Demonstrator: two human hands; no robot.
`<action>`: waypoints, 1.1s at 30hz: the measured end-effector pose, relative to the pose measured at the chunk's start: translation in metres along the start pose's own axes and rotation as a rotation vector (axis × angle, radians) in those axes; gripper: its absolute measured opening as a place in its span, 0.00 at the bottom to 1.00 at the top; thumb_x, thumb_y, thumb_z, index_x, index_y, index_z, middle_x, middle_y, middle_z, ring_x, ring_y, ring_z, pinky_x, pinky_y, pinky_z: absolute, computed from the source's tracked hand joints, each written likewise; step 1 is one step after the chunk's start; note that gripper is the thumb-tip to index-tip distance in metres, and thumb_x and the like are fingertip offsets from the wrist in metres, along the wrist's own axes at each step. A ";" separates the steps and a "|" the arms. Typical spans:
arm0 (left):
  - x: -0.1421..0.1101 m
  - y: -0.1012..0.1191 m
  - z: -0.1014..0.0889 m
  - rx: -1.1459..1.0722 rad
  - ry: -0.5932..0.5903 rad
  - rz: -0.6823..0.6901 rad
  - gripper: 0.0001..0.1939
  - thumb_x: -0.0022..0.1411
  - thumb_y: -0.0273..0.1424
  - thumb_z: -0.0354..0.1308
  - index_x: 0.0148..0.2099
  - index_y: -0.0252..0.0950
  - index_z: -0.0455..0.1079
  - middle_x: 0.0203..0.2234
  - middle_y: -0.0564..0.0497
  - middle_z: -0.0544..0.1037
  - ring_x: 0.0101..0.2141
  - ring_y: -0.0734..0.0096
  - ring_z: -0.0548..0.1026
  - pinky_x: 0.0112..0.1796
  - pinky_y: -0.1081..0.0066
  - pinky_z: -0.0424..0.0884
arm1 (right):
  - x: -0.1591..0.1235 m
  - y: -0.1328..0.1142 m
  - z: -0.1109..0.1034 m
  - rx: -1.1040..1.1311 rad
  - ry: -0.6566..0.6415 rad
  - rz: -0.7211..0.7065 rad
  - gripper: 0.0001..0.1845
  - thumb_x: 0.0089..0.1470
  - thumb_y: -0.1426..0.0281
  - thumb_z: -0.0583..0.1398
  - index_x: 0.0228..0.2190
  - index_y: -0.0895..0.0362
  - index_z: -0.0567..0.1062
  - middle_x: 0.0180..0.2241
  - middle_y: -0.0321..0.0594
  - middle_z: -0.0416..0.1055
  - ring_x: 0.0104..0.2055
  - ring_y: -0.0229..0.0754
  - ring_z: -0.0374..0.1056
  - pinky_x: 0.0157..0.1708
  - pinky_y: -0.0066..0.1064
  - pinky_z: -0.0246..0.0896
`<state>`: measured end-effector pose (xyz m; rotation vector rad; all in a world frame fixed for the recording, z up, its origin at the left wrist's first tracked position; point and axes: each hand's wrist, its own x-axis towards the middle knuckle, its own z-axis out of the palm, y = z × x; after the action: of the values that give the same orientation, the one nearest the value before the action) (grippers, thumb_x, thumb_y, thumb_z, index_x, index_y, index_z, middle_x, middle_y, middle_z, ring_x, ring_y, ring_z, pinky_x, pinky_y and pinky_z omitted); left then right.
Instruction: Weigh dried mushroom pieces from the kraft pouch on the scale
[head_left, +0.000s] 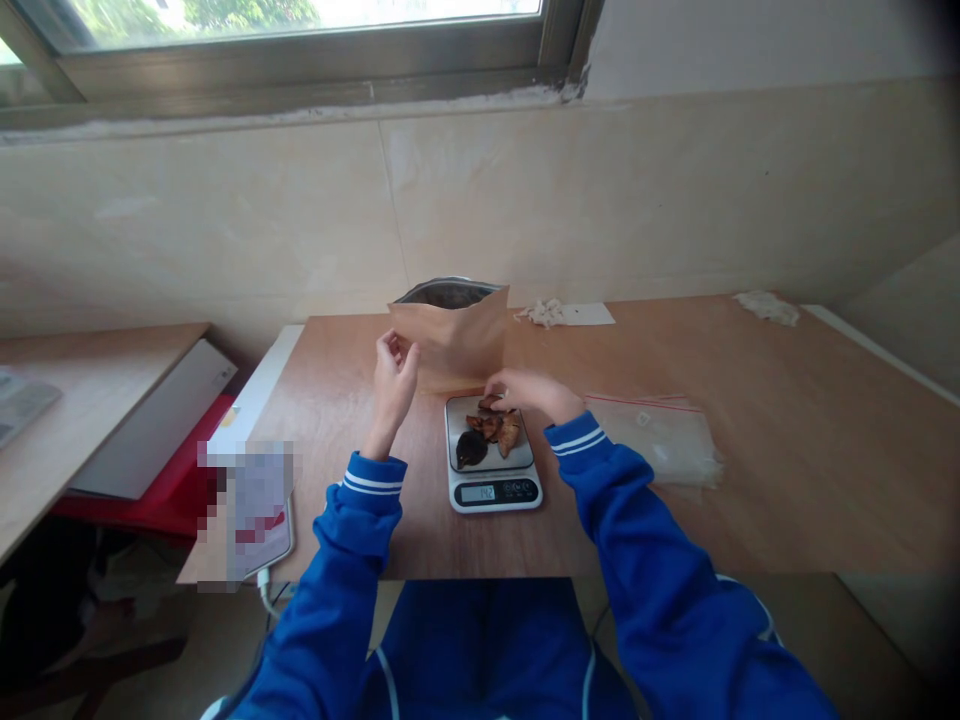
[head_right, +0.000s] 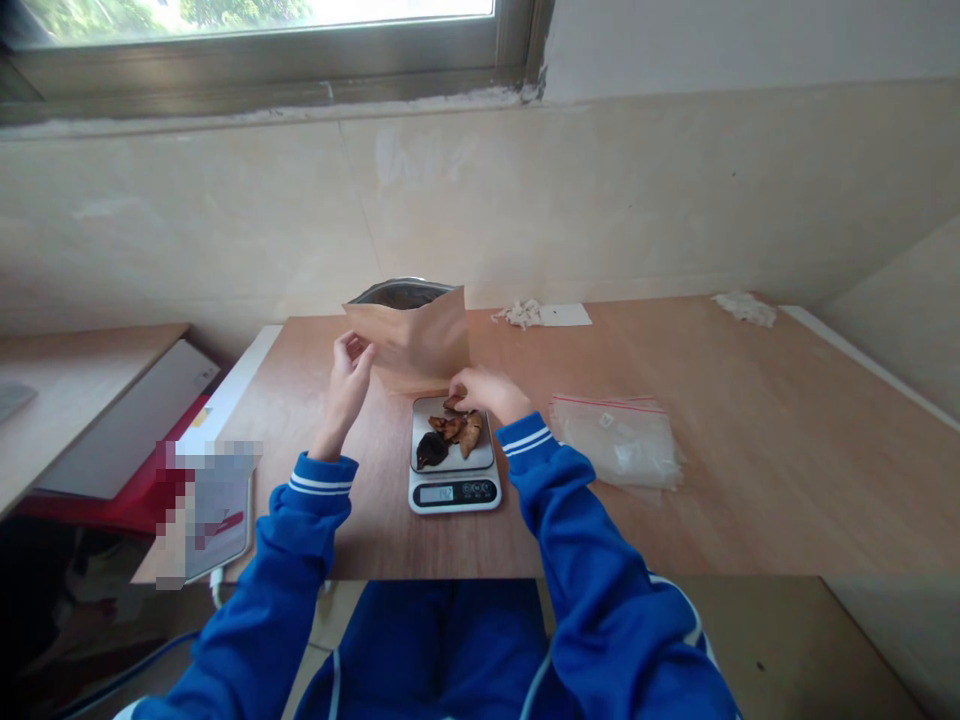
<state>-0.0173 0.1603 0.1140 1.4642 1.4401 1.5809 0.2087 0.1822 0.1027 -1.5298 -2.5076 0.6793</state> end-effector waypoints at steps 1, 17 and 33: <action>-0.006 -0.003 -0.001 -0.011 0.006 -0.004 0.21 0.63 0.35 0.55 0.56 0.36 0.57 0.55 0.40 0.67 0.55 0.63 0.67 0.54 0.63 0.65 | 0.001 0.001 -0.001 -0.038 -0.016 -0.001 0.08 0.47 0.70 0.66 0.34 0.53 0.80 0.35 0.38 0.78 0.34 0.42 0.71 0.31 0.26 0.59; -0.100 -0.010 0.031 0.505 -0.474 0.175 0.18 0.60 0.37 0.60 0.50 0.37 0.65 0.45 0.43 0.71 0.49 0.54 0.68 0.50 0.55 0.66 | -0.047 0.043 -0.006 -0.052 0.008 0.293 0.06 0.52 0.70 0.62 0.33 0.56 0.81 0.33 0.45 0.79 0.35 0.48 0.74 0.36 0.32 0.64; -0.089 -0.009 0.041 0.262 -0.230 0.130 0.13 0.60 0.30 0.59 0.47 0.36 0.65 0.44 0.43 0.70 0.44 0.62 0.71 0.45 0.61 0.70 | -0.062 0.019 0.004 0.353 0.313 0.049 0.16 0.56 0.74 0.53 0.47 0.58 0.70 0.49 0.45 0.71 0.49 0.42 0.67 0.49 0.33 0.62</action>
<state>0.0419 0.0959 0.0683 1.8579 1.4826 1.2796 0.2527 0.1347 0.0987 -1.4426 -2.0048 0.7715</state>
